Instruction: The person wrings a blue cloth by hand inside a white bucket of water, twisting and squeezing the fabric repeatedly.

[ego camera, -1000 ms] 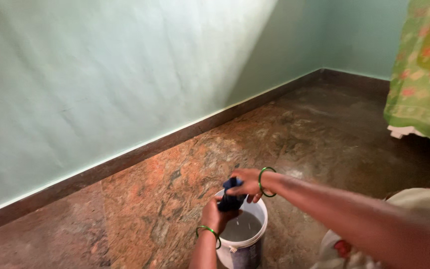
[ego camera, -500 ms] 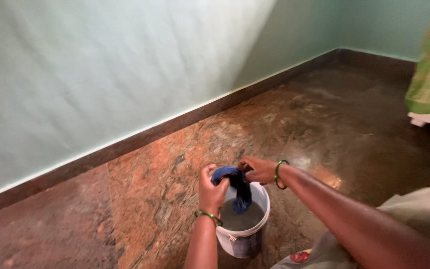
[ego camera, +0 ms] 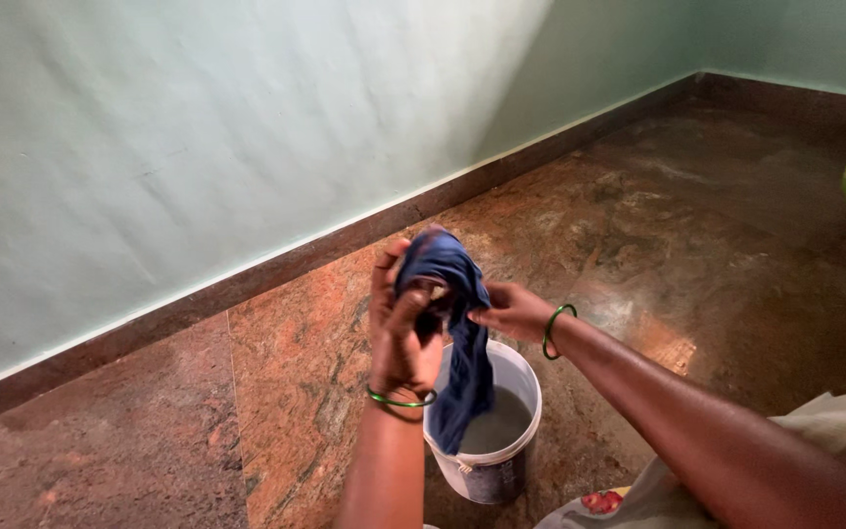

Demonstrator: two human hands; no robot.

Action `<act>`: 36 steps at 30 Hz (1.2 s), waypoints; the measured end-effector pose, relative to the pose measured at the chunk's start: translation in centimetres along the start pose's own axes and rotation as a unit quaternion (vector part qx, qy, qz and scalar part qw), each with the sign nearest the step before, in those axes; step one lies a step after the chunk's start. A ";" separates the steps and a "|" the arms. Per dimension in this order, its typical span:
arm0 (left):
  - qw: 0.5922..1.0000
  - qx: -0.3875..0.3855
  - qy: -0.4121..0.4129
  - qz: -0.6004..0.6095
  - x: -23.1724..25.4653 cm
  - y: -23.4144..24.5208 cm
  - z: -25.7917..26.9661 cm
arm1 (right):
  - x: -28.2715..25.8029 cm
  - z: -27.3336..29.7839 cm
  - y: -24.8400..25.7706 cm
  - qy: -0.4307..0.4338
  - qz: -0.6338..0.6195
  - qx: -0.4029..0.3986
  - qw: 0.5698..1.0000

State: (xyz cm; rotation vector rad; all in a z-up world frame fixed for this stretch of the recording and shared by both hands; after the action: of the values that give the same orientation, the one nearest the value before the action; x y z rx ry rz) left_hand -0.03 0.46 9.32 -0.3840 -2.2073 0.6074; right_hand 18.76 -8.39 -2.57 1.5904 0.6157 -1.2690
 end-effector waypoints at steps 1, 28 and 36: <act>1.000 -0.010 -0.014 0.020 0.6 -0.4 -0.1 | -1.0 0.3 -0.1 0.006 -0.015 0.008 1.000; 0.865 0.137 0.468 -0.117 -15.8 11.6 5.8 | -7.5 1.7 3.7 0.104 0.172 0.168 0.965; 0.871 0.106 0.474 0.072 -13.8 8.1 7.0 | -9.1 2.6 0.5 0.128 0.292 0.038 0.947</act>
State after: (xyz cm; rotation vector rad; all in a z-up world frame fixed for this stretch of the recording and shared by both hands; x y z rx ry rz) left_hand 3.93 -1.10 -7.62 -0.5797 -1.1626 0.5624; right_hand 15.04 -9.29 6.07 1.8365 0.2153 -0.6563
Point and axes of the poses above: each hand's wrist, its own z-axis away from the middle knuckle, its own y-axis out of the back of the hand, x = y × z, the point moved 4 cm from there along -z, towards the middle knuckle, and after that the axes turned 8 degrees about -x, right-handed, at the moved point
